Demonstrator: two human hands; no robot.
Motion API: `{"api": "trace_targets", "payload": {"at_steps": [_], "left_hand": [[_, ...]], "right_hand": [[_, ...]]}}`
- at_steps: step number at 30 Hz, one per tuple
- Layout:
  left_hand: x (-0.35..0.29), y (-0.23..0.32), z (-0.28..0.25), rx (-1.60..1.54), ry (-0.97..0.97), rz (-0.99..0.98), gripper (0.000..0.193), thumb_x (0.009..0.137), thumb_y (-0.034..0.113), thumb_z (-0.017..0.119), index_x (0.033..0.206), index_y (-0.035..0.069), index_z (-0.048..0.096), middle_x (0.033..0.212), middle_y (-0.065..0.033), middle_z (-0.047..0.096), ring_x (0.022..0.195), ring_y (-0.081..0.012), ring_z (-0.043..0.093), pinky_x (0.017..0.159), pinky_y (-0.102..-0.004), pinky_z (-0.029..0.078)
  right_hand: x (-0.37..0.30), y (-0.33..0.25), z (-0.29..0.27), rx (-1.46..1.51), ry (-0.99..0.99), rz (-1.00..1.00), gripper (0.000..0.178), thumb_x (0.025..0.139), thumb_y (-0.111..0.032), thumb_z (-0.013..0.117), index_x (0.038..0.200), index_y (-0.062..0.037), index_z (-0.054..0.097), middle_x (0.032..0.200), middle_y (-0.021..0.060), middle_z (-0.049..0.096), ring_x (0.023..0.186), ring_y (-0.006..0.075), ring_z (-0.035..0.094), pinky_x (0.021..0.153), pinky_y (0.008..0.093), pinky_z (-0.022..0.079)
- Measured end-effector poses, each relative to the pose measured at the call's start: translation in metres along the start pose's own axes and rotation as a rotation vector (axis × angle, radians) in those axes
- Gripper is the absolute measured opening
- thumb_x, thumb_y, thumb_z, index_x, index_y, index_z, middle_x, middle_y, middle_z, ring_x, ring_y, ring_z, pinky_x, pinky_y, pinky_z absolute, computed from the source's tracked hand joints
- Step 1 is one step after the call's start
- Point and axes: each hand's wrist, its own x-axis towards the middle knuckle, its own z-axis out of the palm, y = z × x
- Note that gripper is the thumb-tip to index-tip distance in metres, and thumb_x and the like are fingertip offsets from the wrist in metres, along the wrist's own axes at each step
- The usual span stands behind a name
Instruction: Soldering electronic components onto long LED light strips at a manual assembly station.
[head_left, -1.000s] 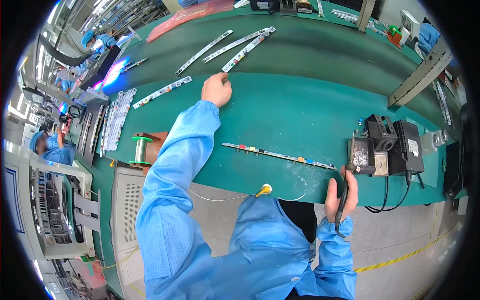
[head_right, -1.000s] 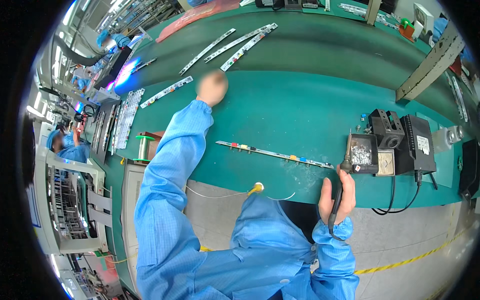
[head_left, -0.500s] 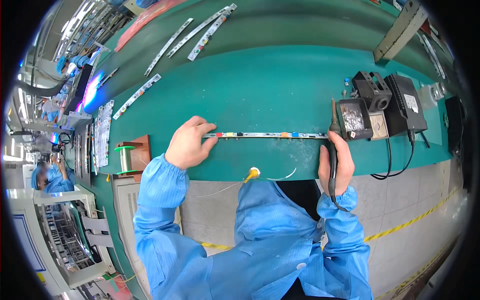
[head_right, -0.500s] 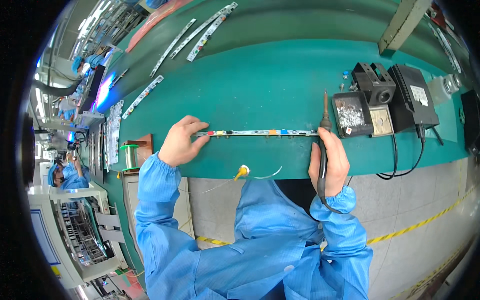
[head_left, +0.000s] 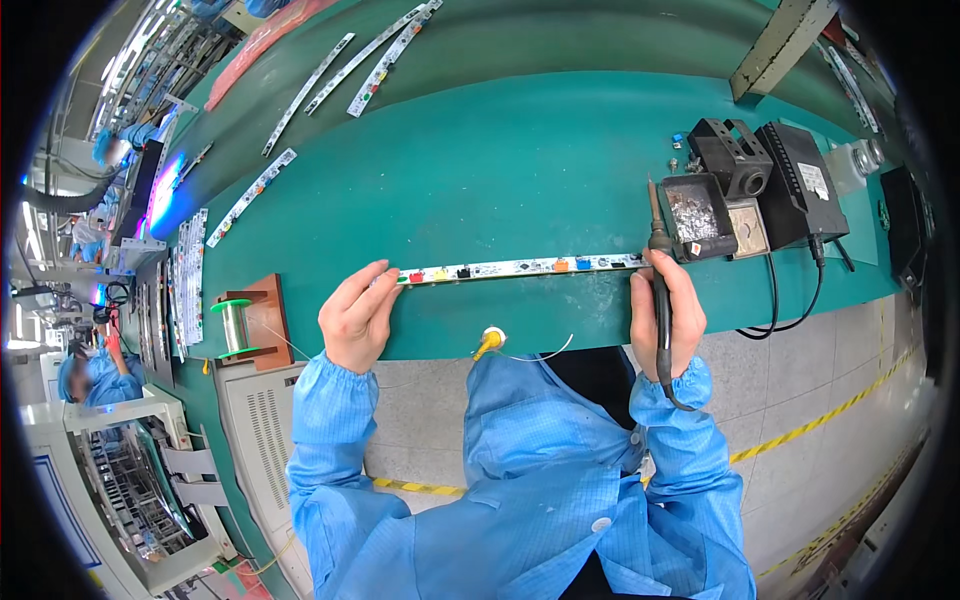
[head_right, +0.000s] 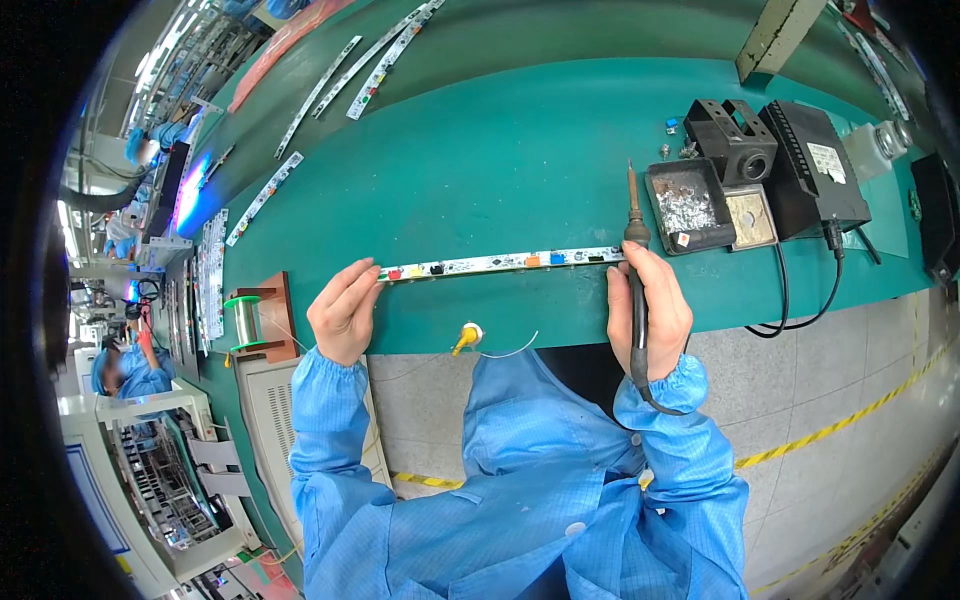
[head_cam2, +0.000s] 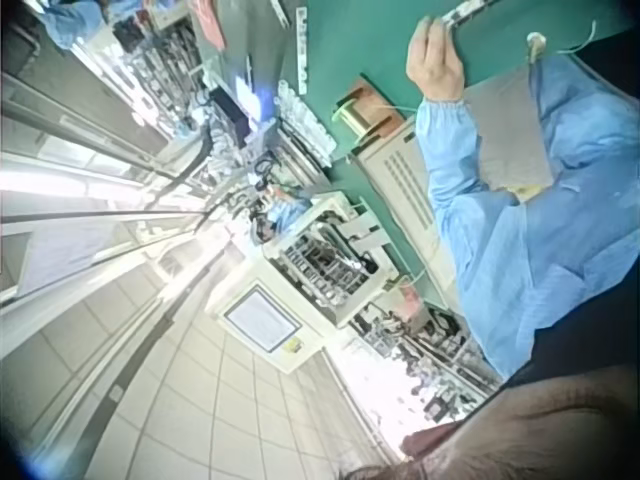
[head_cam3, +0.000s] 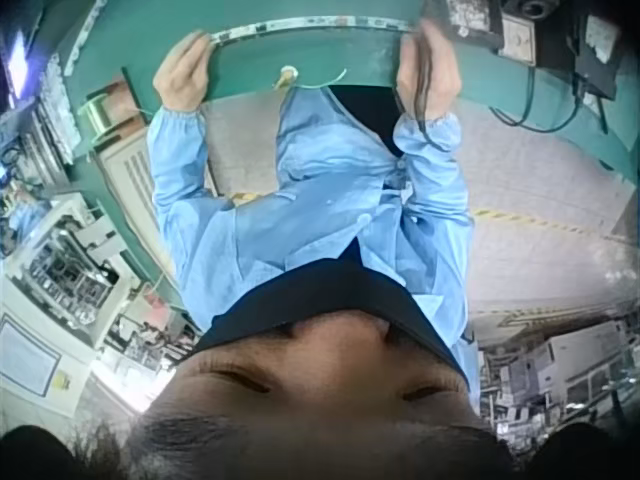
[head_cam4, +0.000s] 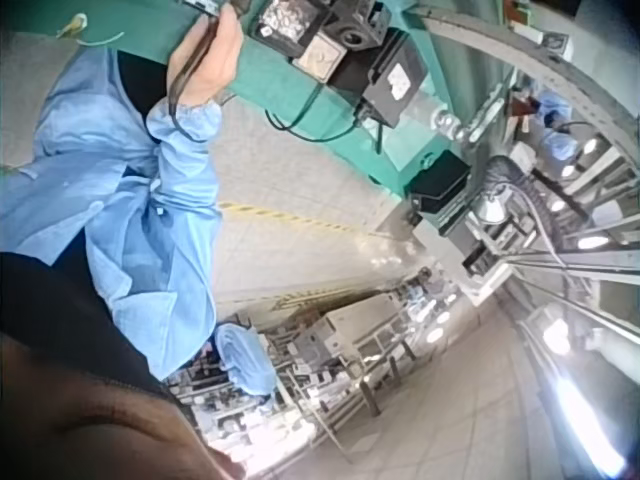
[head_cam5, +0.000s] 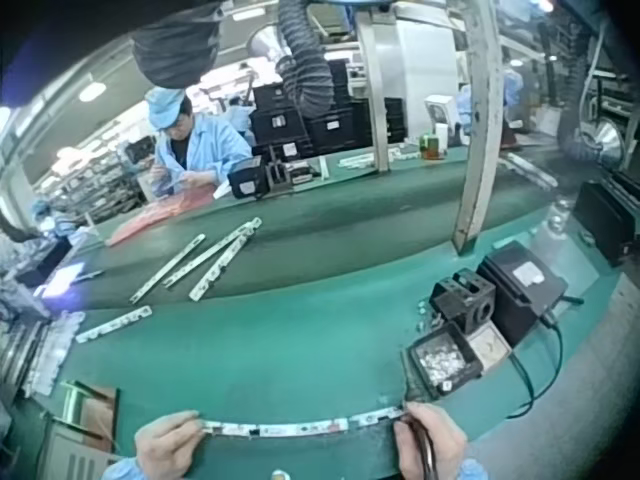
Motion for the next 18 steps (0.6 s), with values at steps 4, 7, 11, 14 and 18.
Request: {"api": "trace_targets", "payload": {"at_steps": [4,7,11,14,18], "left_hand": [[-0.004,0.010,-0.002,-0.128,-0.018,-0.176,0.017,0.074,-0.005,0.072,0.090,0.000,0.070,0.098,-0.0148,0.068,0.089,-0.0241,0.067,0.073,-0.0299,0.055],[-0.008,0.007,-0.003,-0.312,-0.041,-0.235,0.021,0.073,-0.011,0.068,0.093,-0.003,0.069,0.101,-0.0135,0.067,0.091,-0.0199,0.065,0.077,-0.0262,0.052],[-0.011,0.007,-0.007,-0.572,-0.081,-0.437,0.027,0.071,-0.013,0.069,0.095,-0.002,0.068,0.102,-0.0123,0.064,0.094,-0.0190,0.063,0.078,-0.0274,0.053],[-0.009,0.007,-0.012,-0.616,-0.074,-0.429,0.029,0.069,-0.014,0.070,0.096,-0.002,0.068,0.101,-0.0132,0.064,0.093,-0.0199,0.063,0.078,-0.0285,0.055],[-0.009,0.007,-0.016,-0.706,-0.044,-0.415,0.031,0.068,-0.015,0.070,0.096,-0.003,0.068,0.101,-0.0142,0.064,0.093,-0.0207,0.064,0.075,-0.0284,0.055]], "right_hand": [[-0.001,-0.001,0.000,0.023,-0.004,0.025,0.031,0.081,0.008,0.063,0.111,0.0019,0.060,0.097,0.0147,0.067,0.087,0.0220,0.067,0.077,0.0299,0.052],[-0.002,0.001,0.001,-0.001,-0.011,0.010,0.030,0.081,0.007,0.064,0.110,0.0021,0.060,0.098,0.0150,0.067,0.089,0.0222,0.067,0.078,0.0301,0.052],[-0.003,-0.001,0.000,0.003,-0.018,0.036,0.033,0.082,0.006,0.064,0.114,0.0046,0.058,0.102,0.0174,0.066,0.095,0.0242,0.065,0.082,0.0314,0.052],[-0.004,-0.002,0.002,-0.011,-0.029,0.047,0.035,0.083,0.006,0.063,0.117,0.0055,0.056,0.107,0.0190,0.065,0.100,0.0248,0.064,0.086,0.0327,0.051],[-0.005,-0.003,0.000,0.029,-0.065,0.113,0.038,0.086,0.005,0.060,0.123,0.0062,0.052,0.116,0.0208,0.061,0.110,0.0260,0.060,0.095,0.0336,0.046]]}}
